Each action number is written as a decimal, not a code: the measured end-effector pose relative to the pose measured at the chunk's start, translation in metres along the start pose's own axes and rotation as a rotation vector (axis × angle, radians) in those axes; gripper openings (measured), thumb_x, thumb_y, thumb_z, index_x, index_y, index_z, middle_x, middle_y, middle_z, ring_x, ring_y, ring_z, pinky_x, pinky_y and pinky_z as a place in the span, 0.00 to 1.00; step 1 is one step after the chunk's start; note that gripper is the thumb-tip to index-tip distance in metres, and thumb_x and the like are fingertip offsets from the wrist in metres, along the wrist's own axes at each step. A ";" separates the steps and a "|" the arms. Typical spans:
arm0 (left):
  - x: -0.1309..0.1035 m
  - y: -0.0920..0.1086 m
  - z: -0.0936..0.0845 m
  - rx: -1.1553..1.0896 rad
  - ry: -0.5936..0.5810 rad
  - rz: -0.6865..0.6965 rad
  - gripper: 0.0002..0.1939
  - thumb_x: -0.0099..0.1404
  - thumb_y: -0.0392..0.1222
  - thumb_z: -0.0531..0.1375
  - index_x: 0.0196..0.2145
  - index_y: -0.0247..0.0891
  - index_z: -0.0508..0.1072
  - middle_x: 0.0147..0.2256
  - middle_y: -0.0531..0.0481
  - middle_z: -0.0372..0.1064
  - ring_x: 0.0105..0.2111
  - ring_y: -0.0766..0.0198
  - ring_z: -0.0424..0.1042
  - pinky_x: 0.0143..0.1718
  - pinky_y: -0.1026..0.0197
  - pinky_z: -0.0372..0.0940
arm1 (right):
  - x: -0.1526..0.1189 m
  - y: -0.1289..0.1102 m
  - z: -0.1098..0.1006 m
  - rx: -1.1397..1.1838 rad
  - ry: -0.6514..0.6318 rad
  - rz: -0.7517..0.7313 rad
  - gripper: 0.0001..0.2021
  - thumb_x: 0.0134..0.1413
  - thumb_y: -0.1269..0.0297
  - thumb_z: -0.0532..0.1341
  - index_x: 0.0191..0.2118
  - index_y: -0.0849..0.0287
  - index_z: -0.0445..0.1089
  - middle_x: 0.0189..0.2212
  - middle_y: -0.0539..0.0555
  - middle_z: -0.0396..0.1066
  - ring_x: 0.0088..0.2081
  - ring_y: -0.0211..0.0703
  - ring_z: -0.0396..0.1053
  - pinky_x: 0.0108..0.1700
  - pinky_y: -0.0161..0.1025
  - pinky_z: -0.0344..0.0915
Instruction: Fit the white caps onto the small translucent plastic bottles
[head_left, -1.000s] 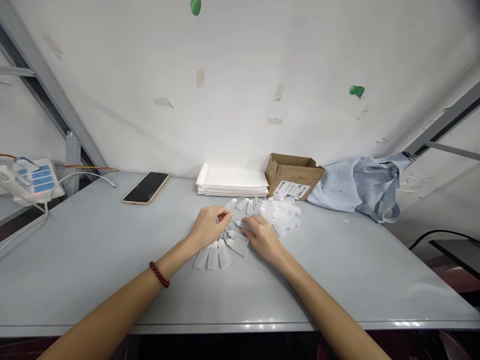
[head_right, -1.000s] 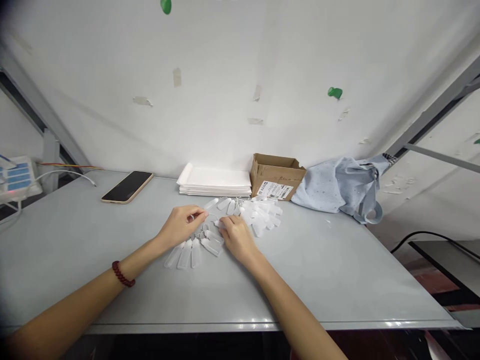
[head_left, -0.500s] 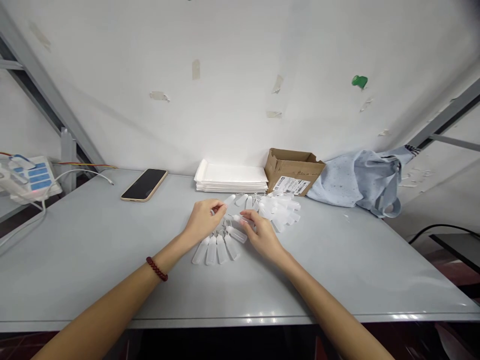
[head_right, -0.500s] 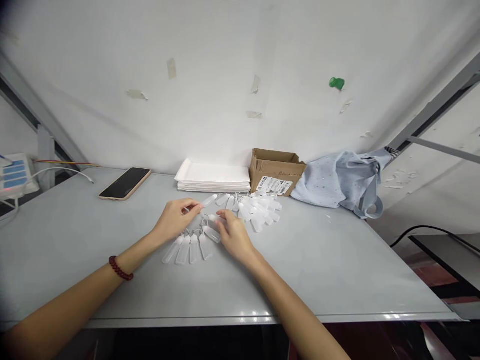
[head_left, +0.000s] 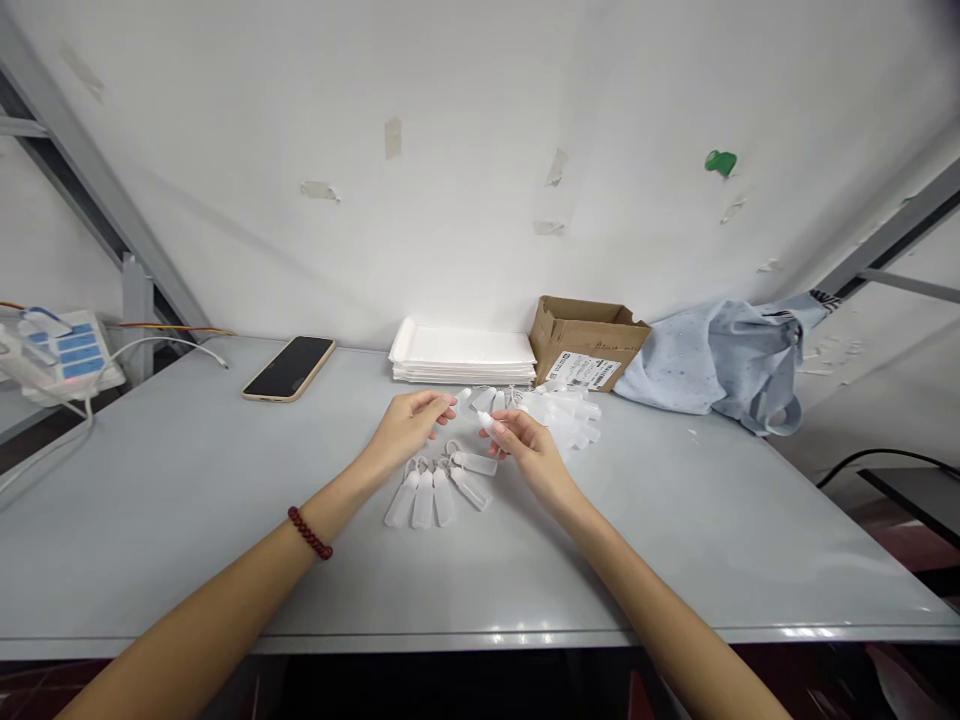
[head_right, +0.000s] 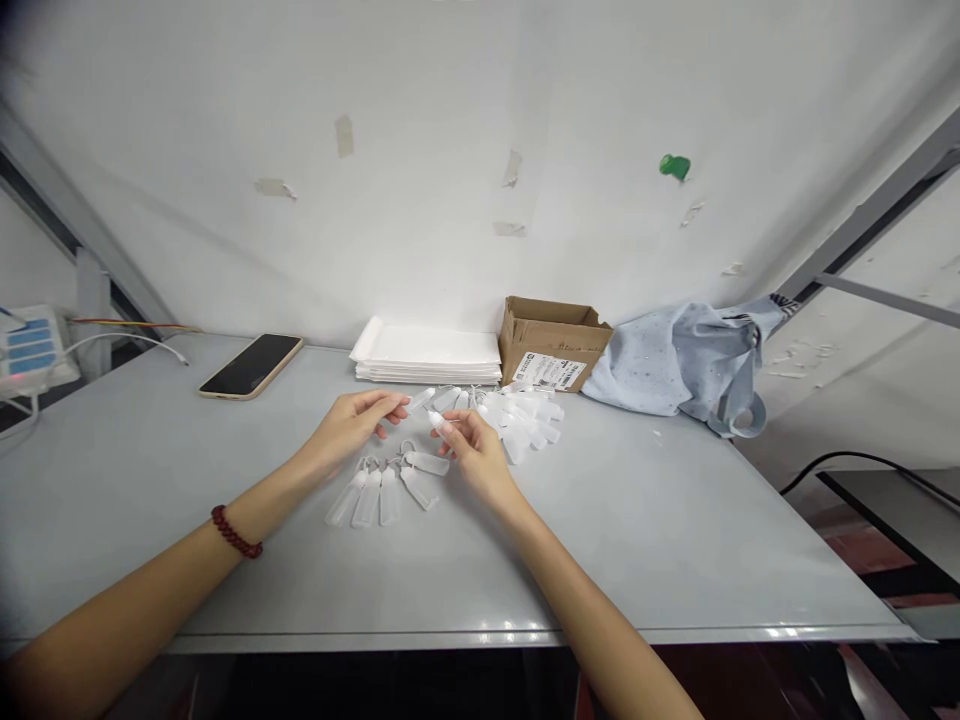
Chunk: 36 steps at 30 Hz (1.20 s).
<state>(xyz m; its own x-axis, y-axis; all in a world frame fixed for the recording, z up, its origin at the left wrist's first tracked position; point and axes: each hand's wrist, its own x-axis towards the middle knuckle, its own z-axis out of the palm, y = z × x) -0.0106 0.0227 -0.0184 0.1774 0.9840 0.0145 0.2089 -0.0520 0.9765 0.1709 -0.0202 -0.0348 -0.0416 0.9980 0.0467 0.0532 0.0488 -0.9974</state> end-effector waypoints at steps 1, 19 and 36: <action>-0.001 0.001 0.000 0.006 0.001 0.000 0.19 0.57 0.53 0.57 0.35 0.34 0.75 0.33 0.44 0.74 0.35 0.60 0.70 0.29 0.63 0.64 | 0.000 0.000 0.000 0.006 -0.007 0.004 0.16 0.51 0.53 0.60 0.40 0.59 0.65 0.33 0.53 0.73 0.28 0.36 0.66 0.35 0.37 0.60; 0.001 -0.005 -0.002 -0.128 -0.036 0.015 0.17 0.52 0.52 0.65 0.34 0.35 0.78 0.32 0.48 0.73 0.26 0.68 0.64 0.30 0.63 0.62 | -0.003 -0.004 0.001 0.043 -0.046 -0.002 0.16 0.49 0.52 0.61 0.39 0.59 0.66 0.29 0.53 0.73 0.23 0.34 0.61 0.27 0.35 0.56; -0.001 -0.004 -0.003 -0.168 -0.148 0.000 0.13 0.55 0.49 0.63 0.33 0.37 0.79 0.33 0.49 0.73 0.25 0.69 0.64 0.32 0.62 0.62 | -0.005 -0.008 0.002 0.099 -0.066 0.024 0.17 0.48 0.52 0.62 0.38 0.59 0.66 0.28 0.52 0.74 0.21 0.33 0.58 0.25 0.34 0.54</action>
<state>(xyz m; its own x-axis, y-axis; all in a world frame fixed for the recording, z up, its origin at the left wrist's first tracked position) -0.0140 0.0219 -0.0214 0.3194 0.9476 -0.0050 0.0478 -0.0108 0.9988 0.1684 -0.0257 -0.0270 -0.1076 0.9939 0.0224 -0.0435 0.0178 -0.9989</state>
